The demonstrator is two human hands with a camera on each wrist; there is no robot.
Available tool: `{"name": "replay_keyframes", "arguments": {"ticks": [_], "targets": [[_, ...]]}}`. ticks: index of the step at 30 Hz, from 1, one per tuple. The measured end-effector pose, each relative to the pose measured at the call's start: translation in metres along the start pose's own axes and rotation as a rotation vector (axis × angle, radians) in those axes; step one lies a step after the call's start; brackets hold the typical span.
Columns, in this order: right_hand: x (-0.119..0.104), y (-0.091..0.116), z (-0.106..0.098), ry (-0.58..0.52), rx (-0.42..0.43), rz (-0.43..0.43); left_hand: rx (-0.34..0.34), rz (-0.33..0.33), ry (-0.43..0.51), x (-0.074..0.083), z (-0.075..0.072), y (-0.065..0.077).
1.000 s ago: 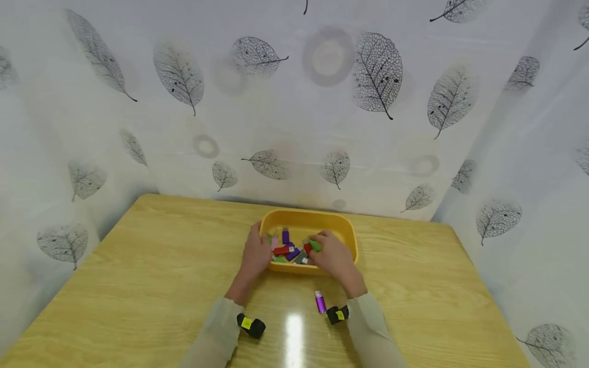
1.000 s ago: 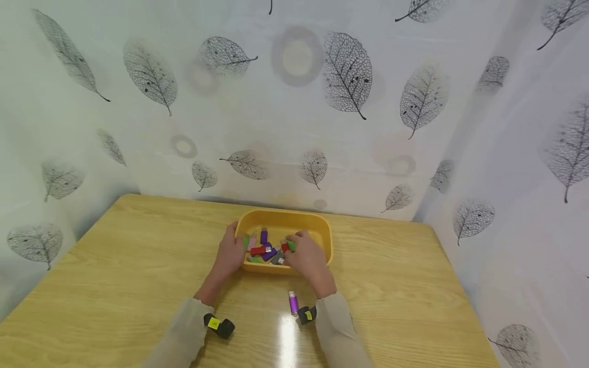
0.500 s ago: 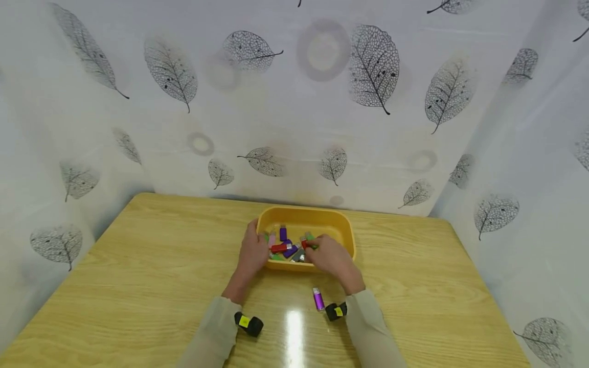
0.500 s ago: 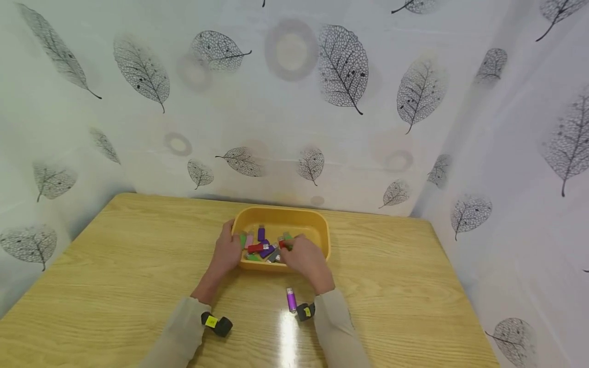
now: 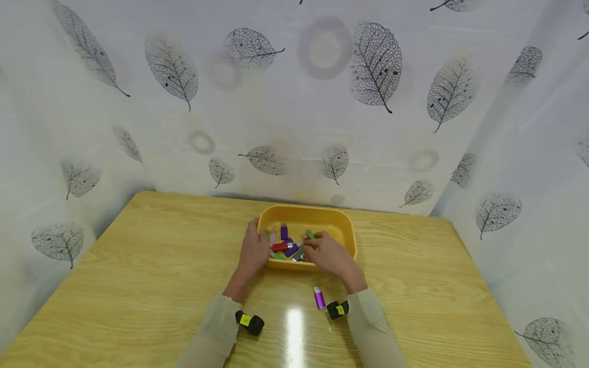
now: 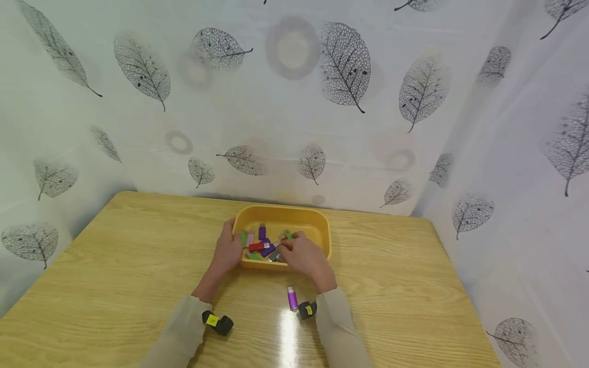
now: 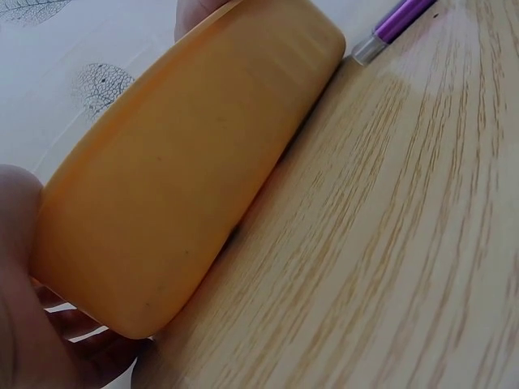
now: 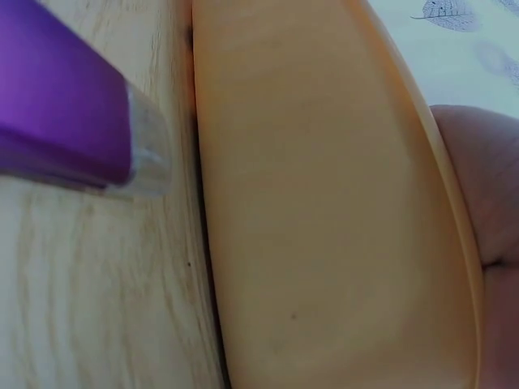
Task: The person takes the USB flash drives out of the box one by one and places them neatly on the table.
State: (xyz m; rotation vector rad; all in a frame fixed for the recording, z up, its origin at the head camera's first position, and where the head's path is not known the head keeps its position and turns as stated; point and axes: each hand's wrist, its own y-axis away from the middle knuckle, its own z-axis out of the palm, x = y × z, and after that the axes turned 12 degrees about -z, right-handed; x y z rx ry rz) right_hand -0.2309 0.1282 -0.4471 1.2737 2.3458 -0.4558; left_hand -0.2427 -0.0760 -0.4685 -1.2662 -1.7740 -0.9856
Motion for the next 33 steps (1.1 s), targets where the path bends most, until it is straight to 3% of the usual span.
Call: {"name": "replay_keyframes", "arguments": {"ticks": [10, 26, 33], "targets": [[-0.0002, -0.0004, 0.0002, -0.031, -0.015, 0.098, -0.005, -0.002, 0.01, 0.0017, -0.001, 0.0027], [-0.0027, 0.0002, -0.0007, -0.147, 0.08, 0.112, -0.011, -0.01, 0.006, 0.0014, -0.0012, 0.0044], [-0.004, 0.0009, -0.0003, -0.236, 0.085, 0.109, -0.002, 0.046, 0.016, -0.0007, -0.0012, 0.0024]]}}
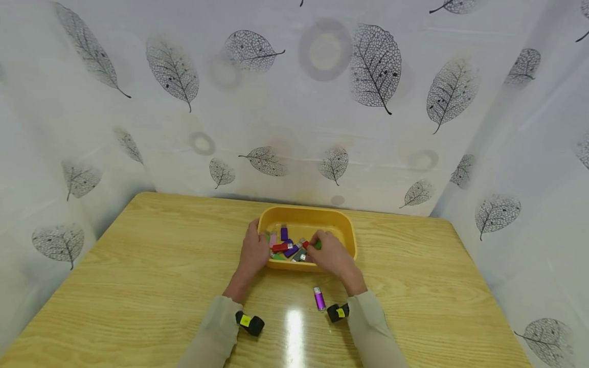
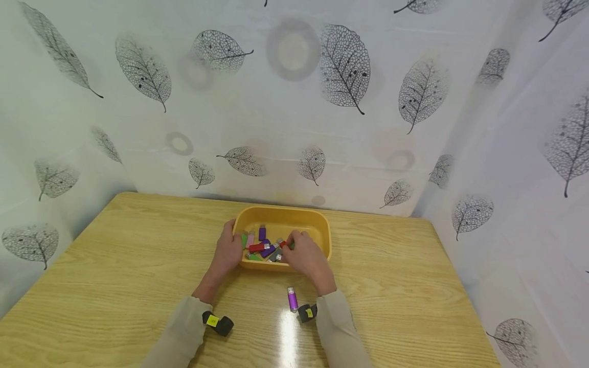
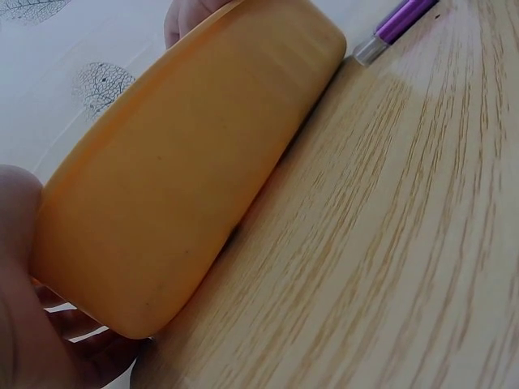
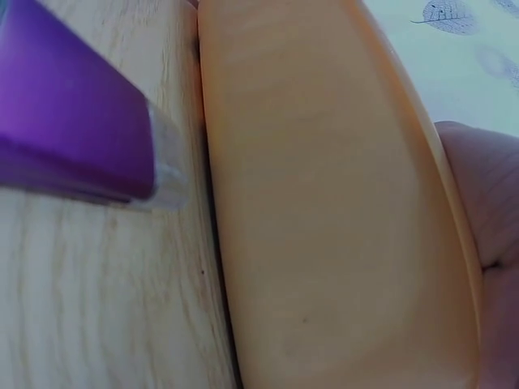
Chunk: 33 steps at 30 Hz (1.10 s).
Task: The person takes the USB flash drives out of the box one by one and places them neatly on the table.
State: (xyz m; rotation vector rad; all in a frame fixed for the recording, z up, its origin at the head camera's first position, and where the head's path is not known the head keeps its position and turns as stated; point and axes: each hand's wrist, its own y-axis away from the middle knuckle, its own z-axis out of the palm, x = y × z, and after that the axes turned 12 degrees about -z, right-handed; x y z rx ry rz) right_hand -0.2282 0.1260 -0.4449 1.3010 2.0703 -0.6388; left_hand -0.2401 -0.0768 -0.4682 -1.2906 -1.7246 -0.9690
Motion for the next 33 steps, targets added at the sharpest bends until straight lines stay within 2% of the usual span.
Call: {"name": "replay_keyframes", "arguments": {"ticks": [14, 23, 29, 33], "targets": [[0.0004, 0.002, -0.0012, 0.031, 0.037, 0.023, -0.009, -0.004, 0.003, 0.0007, 0.0002, -0.0003], [0.0006, 0.0018, 0.0003, -0.019, 0.038, 0.023, -0.006, -0.008, -0.001, 0.0023, -0.0009, 0.0017], [-0.0003, 0.0015, 0.0005, -0.018, 0.073, 0.006, -0.005, -0.007, -0.004, 0.0018, -0.001, 0.0008], [-0.0008, 0.0011, 0.0001, -0.087, 0.12, -0.005, 0.001, 0.0, -0.01, 0.0016, -0.001, 0.0009]]}}
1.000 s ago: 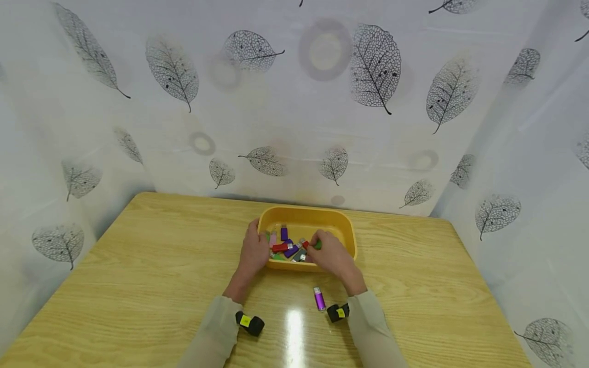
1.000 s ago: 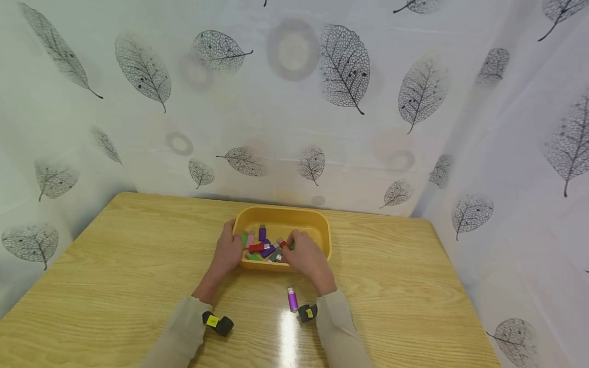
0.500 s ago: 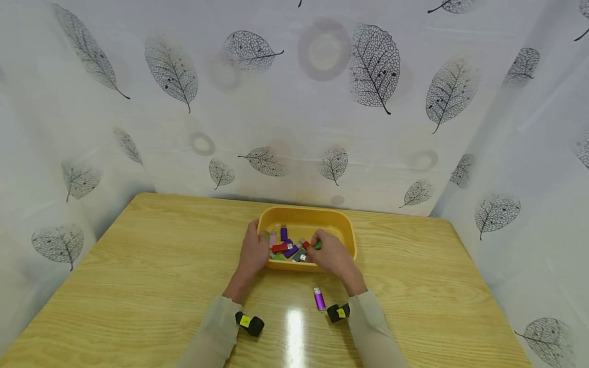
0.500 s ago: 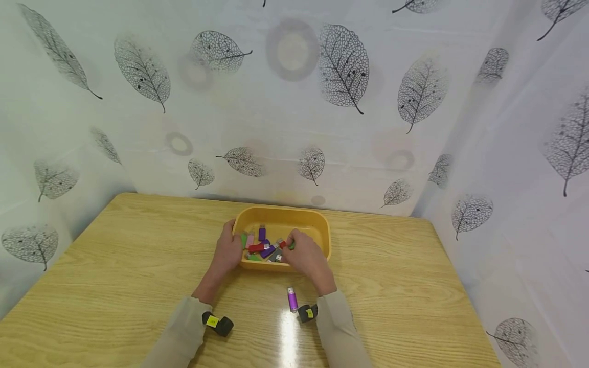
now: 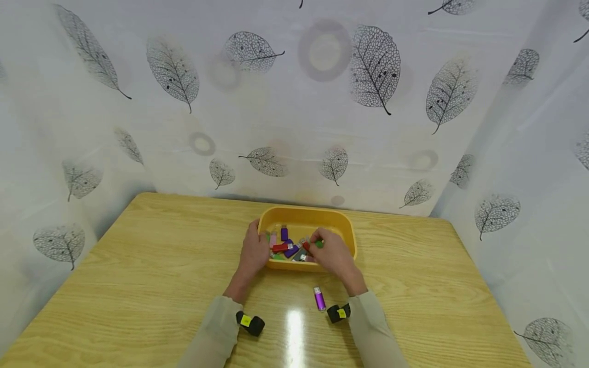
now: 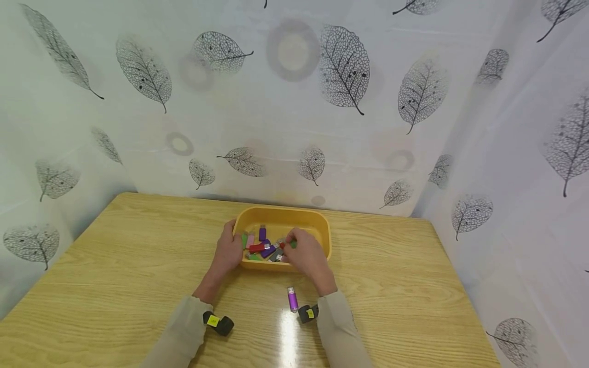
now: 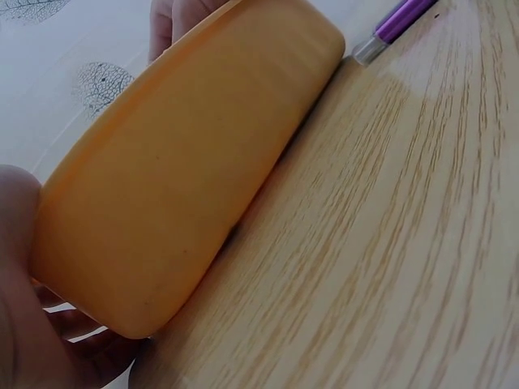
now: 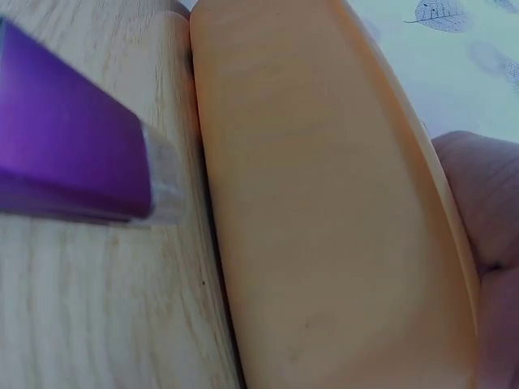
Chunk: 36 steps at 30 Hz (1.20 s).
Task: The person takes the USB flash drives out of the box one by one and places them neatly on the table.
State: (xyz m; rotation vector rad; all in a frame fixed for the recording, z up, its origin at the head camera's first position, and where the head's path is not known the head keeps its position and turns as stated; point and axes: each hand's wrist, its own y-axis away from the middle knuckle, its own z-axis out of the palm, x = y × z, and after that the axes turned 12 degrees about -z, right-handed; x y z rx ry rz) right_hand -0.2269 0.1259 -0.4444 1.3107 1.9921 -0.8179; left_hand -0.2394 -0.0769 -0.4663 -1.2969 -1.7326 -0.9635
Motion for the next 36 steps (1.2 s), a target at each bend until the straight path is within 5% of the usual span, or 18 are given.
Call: {"name": "replay_keyframes", "arguments": {"ticks": [7, 16, 28, 36], "targets": [[-0.001, 0.0, -0.004, 0.111, 0.147, -0.156, 0.004, 0.01, 0.005, 0.0, 0.0, 0.0], [-0.014, 0.007, -0.016, 0.154, 0.137, -0.267, 0.02, 0.022, 0.01, -0.001, 0.001, -0.001], [-0.021, 0.014, -0.021, 0.132, 0.044, -0.239, -0.011, -0.029, 0.016, -0.001, 0.002, 0.0], [-0.025, 0.017, -0.024, 0.077, 0.055, -0.244, -0.006, -0.043, 0.016, -0.002, 0.003, -0.003]]}}
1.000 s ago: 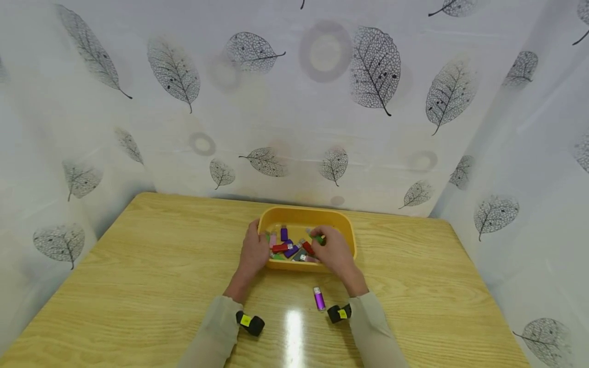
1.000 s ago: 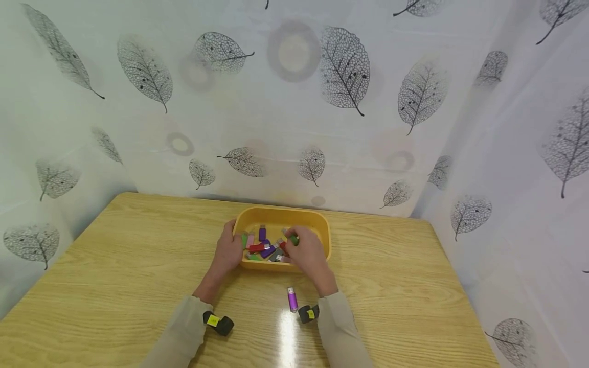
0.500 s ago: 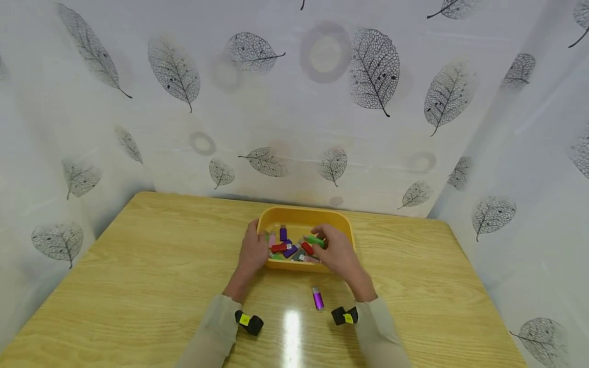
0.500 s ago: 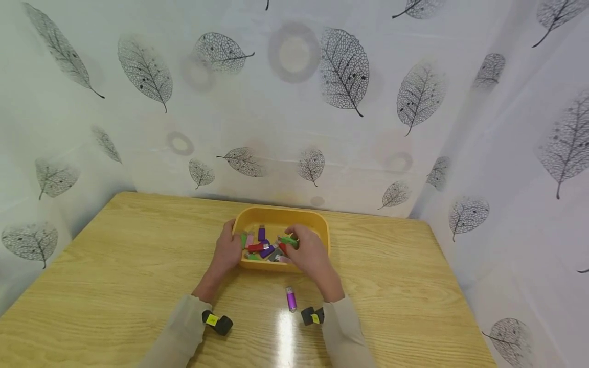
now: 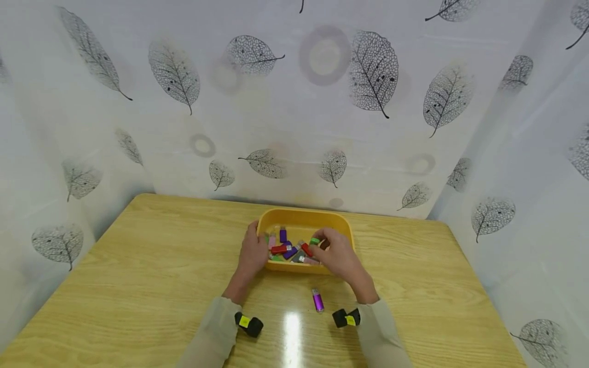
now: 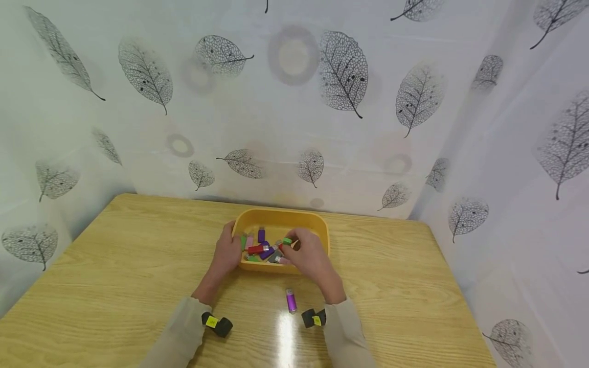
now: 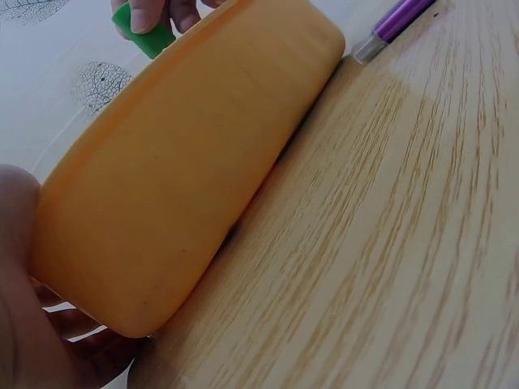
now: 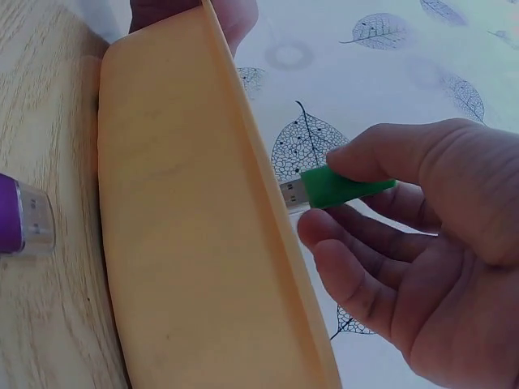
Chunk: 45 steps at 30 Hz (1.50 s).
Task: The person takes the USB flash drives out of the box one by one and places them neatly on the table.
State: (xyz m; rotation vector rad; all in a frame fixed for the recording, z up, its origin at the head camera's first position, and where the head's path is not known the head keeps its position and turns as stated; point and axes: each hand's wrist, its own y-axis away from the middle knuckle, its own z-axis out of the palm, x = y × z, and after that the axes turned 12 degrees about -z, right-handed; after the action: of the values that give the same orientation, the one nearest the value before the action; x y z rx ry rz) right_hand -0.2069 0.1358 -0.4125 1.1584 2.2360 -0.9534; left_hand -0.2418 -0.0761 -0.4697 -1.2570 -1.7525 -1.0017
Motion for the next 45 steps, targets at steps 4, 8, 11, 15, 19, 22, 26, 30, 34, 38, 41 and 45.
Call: {"name": "replay_keyframes", "arguments": {"ticks": [4, 8, 11, 15, 19, 22, 26, 30, 34, 38, 41, 45], "targets": [[0.002, 0.002, -0.001, -0.003, -0.002, -0.026, -0.001, 0.004, 0.003, 0.0, 0.001, 0.001], [0.002, 0.003, -0.002, 0.007, -0.021, -0.056, 0.002, 0.009, 0.004, 0.0, 0.001, 0.001], [0.001, 0.003, -0.002, 0.02, -0.044, -0.071, 0.004, 0.012, 0.006, 0.0, 0.001, 0.001], [-0.002, 0.004, -0.002, 0.02, -0.092, -0.098, 0.004, 0.006, 0.007, 0.001, 0.001, 0.001], [-0.008, 0.007, -0.003, 0.019, -0.147, -0.117, 0.004, 0.013, 0.014, 0.001, -0.001, 0.001], [-0.014, 0.012, -0.005, 0.042, -0.178, -0.136, 0.001, 0.019, 0.018, 0.001, -0.002, 0.001], [-0.021, 0.02, -0.004, 0.086, -0.201, -0.185, 0.003, 0.015, 0.021, 0.0, 0.0, 0.001], [-0.026, 0.03, 0.0, 0.179, -0.237, -0.257, 0.005, 0.023, 0.027, 0.0, 0.001, 0.001], [-0.028, 0.041, 0.008, 0.37, -0.309, -0.309, 0.006, 0.014, 0.024, 0.0, 0.0, -0.001], [-0.028, 0.046, 0.012, 0.555, -0.399, -0.263, 0.01, 0.011, 0.027, 0.001, 0.0, -0.002], [-0.029, 0.049, 0.015, 0.642, -0.471, -0.184, 0.008, 0.017, 0.029, 0.003, 0.0, -0.002], [-0.026, 0.055, 0.021, 0.668, -0.545, -0.128, 0.012, 0.012, 0.018, 0.002, 0.001, 0.0]]}}
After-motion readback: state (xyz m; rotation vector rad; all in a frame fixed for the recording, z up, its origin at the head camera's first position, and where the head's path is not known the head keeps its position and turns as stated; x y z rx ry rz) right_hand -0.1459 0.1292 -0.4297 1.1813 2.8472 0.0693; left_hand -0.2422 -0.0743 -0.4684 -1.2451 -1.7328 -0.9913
